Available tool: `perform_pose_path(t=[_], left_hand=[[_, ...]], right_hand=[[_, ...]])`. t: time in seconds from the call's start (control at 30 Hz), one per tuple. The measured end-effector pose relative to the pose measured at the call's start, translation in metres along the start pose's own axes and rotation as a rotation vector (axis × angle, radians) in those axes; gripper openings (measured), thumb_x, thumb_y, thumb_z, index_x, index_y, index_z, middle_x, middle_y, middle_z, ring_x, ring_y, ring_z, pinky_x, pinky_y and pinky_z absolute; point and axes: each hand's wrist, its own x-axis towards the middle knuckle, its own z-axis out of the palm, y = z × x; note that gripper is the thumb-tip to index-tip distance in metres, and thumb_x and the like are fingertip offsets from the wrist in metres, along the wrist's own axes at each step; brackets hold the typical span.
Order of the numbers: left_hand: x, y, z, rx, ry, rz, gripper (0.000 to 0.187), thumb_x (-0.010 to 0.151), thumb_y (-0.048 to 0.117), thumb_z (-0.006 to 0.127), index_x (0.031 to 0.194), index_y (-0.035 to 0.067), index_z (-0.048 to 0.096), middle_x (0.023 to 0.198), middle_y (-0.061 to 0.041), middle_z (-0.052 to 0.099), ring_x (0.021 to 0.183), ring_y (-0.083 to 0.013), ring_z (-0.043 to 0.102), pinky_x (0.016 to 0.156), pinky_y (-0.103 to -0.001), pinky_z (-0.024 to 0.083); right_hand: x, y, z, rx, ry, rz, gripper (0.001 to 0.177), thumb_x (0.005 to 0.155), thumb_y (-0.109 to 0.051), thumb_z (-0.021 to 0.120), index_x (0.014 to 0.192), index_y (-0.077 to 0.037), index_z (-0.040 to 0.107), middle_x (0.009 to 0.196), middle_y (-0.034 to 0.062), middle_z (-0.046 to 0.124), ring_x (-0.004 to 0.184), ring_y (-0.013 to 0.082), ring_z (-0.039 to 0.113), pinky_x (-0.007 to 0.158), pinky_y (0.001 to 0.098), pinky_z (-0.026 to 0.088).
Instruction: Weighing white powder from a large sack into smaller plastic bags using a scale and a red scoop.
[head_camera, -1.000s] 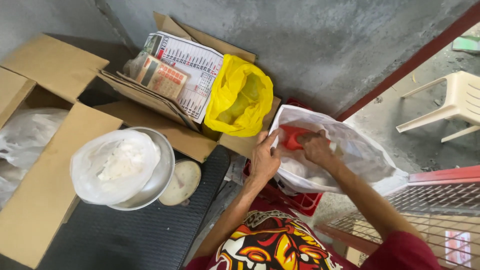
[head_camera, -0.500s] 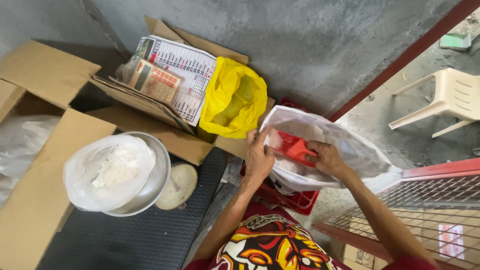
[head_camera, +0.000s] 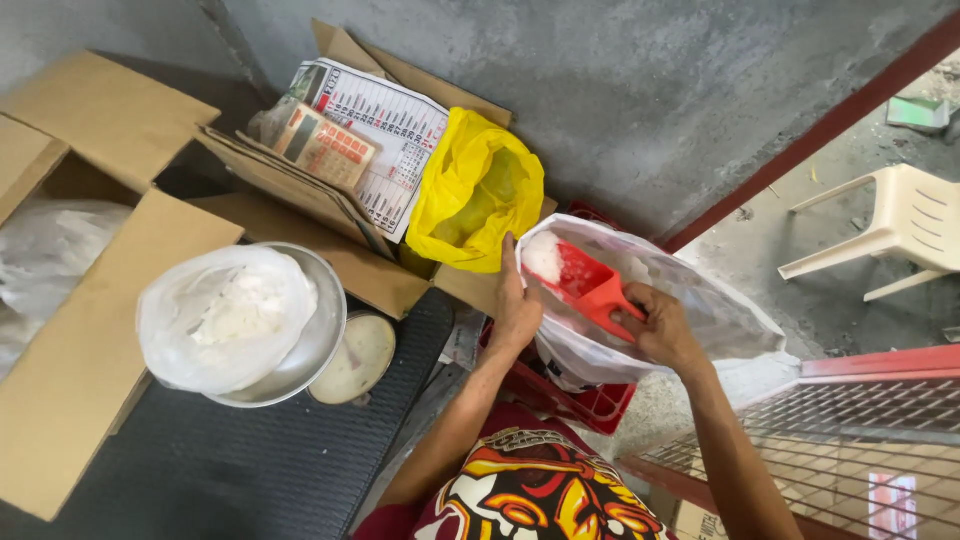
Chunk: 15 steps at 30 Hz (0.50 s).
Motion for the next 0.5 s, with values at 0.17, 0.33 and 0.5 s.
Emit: perform_pose_path(t=[0.17,0.33,0.5], left_hand=[[0.005,-0.01,0.001,-0.012,0.042,-0.039,0.085,0.083,-0.008,0.051,0.161,0.0,0.016,0.161,-0.028,0.033,0.151,-0.0388,0.033,0.121,-0.039,0.026],[0.008,-0.013,0.004,-0.047,0.095,-0.02,0.085,0.08,-0.01,0.05,0.159,-0.002,0.022,0.162,-0.027,0.033,0.153,-0.0378,0.029,0.124,-0.039,0.022],[0.011,-0.026,0.013,-0.1,0.113,-0.038,0.083,0.078,-0.011,0.048,0.158,-0.001,0.027,0.162,-0.025,0.037,0.153,-0.0346,0.031,0.124,-0.037,0.022]], right_hand=[[-0.004,-0.013,-0.021,-0.017,0.023,-0.035,0.019,0.081,-0.008,0.079,0.091,-0.004,0.063,0.078,0.0077,0.058,0.07,0.0153,0.052,0.064,0.0323,0.045],[-0.008,-0.014,-0.026,-0.066,0.024,0.047,0.022,0.08,-0.009,0.08,0.09,-0.003,0.062,0.073,0.006,0.056,0.067,0.0143,0.049,0.062,0.0317,0.043],[-0.002,-0.017,-0.022,0.032,0.044,-0.006,0.015,0.082,-0.005,0.078,0.09,-0.004,0.064,0.073,0.0012,0.055,0.068,0.0084,0.047,0.062,0.0293,0.041]])
